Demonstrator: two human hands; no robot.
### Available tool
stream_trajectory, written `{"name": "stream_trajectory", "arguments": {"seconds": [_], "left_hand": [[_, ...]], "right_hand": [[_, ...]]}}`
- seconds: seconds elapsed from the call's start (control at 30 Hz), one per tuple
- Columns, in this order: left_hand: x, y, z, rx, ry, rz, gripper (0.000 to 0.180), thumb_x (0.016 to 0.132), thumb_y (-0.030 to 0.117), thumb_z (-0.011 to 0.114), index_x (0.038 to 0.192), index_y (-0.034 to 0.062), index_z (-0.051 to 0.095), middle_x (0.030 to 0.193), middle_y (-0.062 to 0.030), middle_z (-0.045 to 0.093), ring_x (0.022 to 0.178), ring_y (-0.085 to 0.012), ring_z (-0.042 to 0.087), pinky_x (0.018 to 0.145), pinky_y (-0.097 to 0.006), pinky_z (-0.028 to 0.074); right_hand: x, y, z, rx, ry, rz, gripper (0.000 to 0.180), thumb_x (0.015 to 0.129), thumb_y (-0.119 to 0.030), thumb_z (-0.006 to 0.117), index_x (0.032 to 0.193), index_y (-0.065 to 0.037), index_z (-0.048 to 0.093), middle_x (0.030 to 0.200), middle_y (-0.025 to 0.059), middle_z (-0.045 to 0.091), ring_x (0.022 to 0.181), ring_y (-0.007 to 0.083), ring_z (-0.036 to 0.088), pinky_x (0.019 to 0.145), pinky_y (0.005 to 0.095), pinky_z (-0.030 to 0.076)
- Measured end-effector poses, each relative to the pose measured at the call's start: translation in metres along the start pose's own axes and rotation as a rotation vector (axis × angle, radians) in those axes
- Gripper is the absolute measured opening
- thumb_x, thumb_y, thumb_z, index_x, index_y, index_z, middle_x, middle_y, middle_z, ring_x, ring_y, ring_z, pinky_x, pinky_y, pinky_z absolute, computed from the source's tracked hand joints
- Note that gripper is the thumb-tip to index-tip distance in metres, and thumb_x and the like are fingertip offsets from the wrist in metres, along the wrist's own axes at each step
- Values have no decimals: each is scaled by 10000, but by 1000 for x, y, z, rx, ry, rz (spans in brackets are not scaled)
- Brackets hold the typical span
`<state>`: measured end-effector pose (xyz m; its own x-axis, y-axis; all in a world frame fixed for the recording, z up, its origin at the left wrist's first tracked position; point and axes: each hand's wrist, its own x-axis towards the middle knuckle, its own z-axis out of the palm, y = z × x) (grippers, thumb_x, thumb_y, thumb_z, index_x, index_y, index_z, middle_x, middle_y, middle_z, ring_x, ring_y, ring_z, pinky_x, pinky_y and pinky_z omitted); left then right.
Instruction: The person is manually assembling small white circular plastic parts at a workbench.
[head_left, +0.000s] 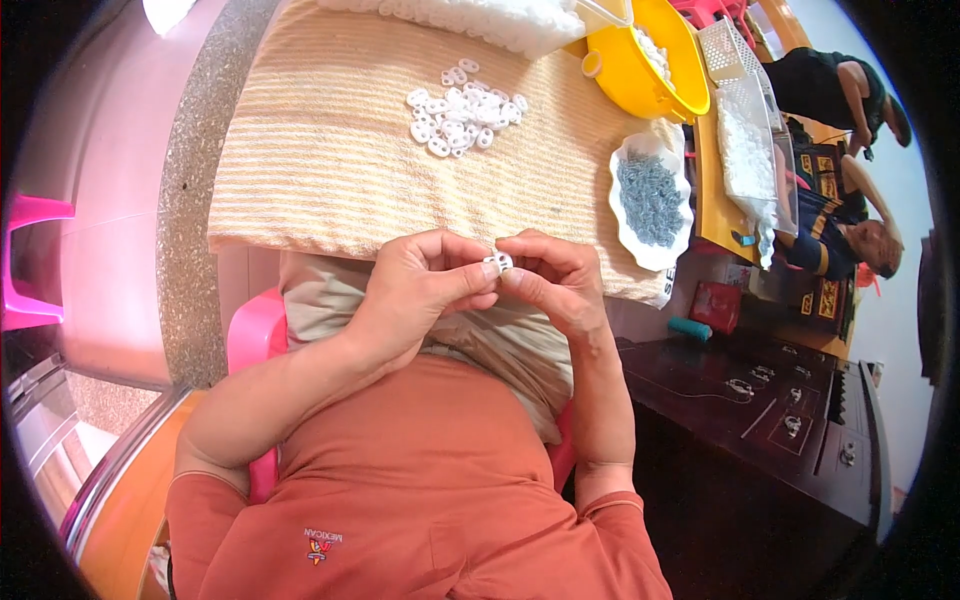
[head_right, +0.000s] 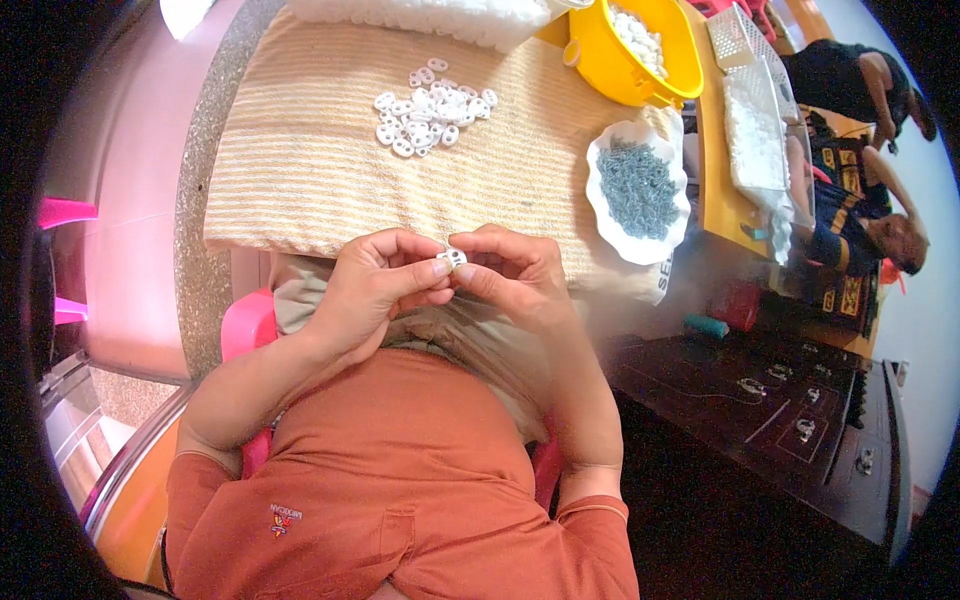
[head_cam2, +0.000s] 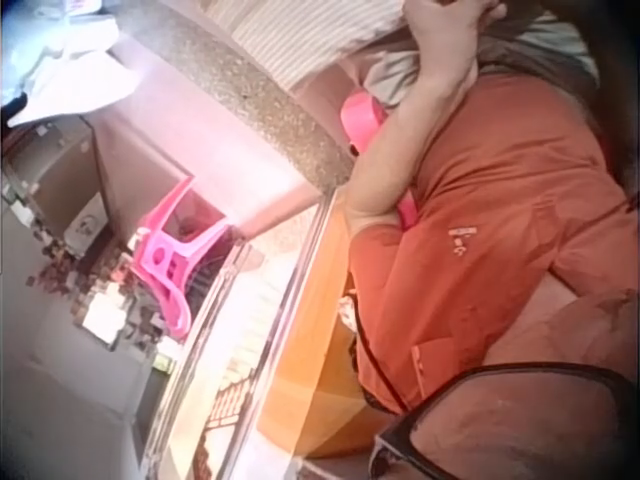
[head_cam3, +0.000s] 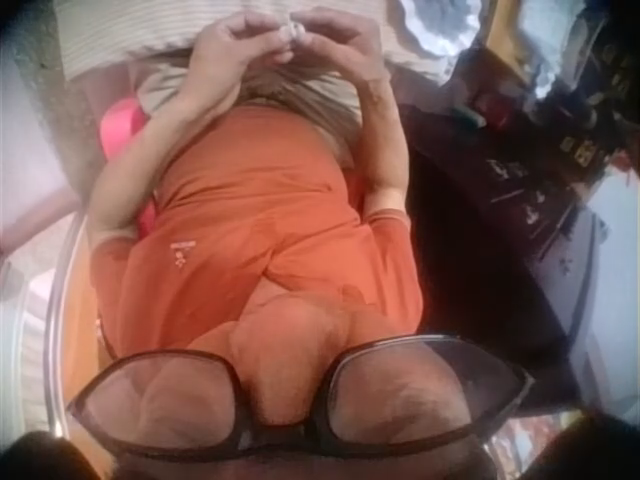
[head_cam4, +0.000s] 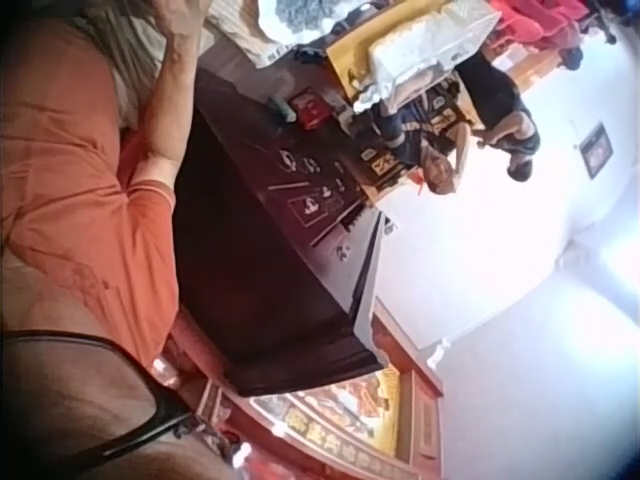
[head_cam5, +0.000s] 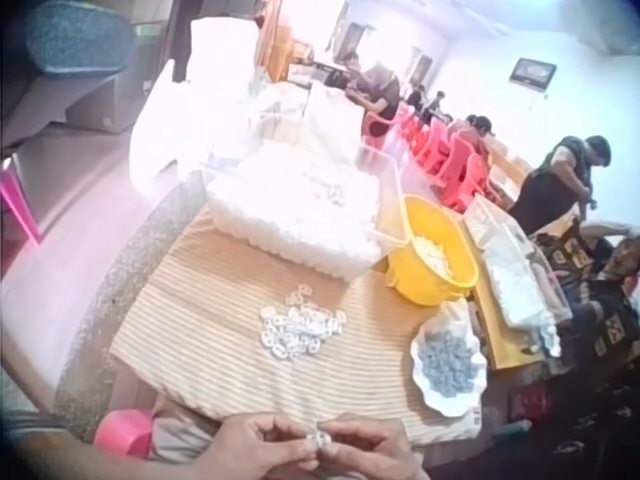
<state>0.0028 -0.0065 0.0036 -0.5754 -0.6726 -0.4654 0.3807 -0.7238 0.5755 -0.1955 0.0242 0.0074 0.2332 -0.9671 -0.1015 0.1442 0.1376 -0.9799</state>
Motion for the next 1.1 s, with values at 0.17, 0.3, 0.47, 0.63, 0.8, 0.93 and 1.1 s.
{"name": "stream_trajectory", "arguments": {"seconds": [0.17, 0.3, 0.47, 0.63, 0.8, 0.93, 1.1], "left_hand": [[-1, 0, 1, -29, -6, 3, 130, 887, 35, 638, 1007, -7, 614, 947, -89, 673, 804, -133, 663, 754, -245, 578], [-2, 0, 0, -69, -2, 2, 129, 896, 37, 629, 1016, -8, 614, 947, -91, 673, 812, -134, 665, 761, -249, 581], [-1, -1, 0, -85, -22, -7, 130, 895, 34, 630, 1017, -8, 614, 947, -94, 673, 823, -140, 671, 756, -253, 586], [-2, 1, 2, -116, 1, -31, 131, 887, 43, 653, 1000, -19, 629, 915, -81, 673, 802, -123, 661, 728, -241, 577], [-2, 1, 2, -125, 1, -42, 122, 882, 36, 658, 986, -21, 629, 911, -86, 671, 796, -126, 660, 721, -239, 582], [-2, -1, 0, -118, -12, -50, 120, 888, 46, 649, 996, 2, 619, 926, -90, 673, 810, -138, 673, 735, -264, 597], [-2, -1, 2, -128, -12, -49, 115, 885, 42, 654, 984, -8, 624, 911, -86, 671, 793, -128, 664, 715, -253, 593]], "right_hand": [[0, 2, -3, 10, -6, -9, 286, 857, 77, 633, 1141, 55, 626, 1003, 92, 636, 938, 136, 621, 814, 257, 506], [1, 1, -2, 26, -2, 3, 286, 857, 80, 630, 1141, 53, 627, 1007, 93, 639, 939, 137, 624, 817, 258, 509], [0, -2, 1, 47, 13, 15, 282, 853, 76, 635, 1134, 50, 632, 1017, 97, 646, 934, 141, 629, 821, 260, 511], [0, -4, 2, 64, 24, 31, 274, 846, 68, 645, 1119, 44, 643, 1009, 99, 653, 937, 146, 631, 828, 262, 510], [1, -4, 4, 107, 25, 24, 270, 842, 66, 648, 1112, 44, 647, 999, 98, 655, 933, 143, 629, 830, 258, 506], [0, -5, 6, 168, 52, 49, 296, 809, 67, 681, 1102, 71, 639, 1004, 143, 643, 907, 174, 626, 791, 272, 510], [-1, -2, 4, 172, 39, 44, 295, 814, 59, 681, 1105, 70, 637, 1001, 143, 642, 903, 175, 626, 789, 274, 510]]}}
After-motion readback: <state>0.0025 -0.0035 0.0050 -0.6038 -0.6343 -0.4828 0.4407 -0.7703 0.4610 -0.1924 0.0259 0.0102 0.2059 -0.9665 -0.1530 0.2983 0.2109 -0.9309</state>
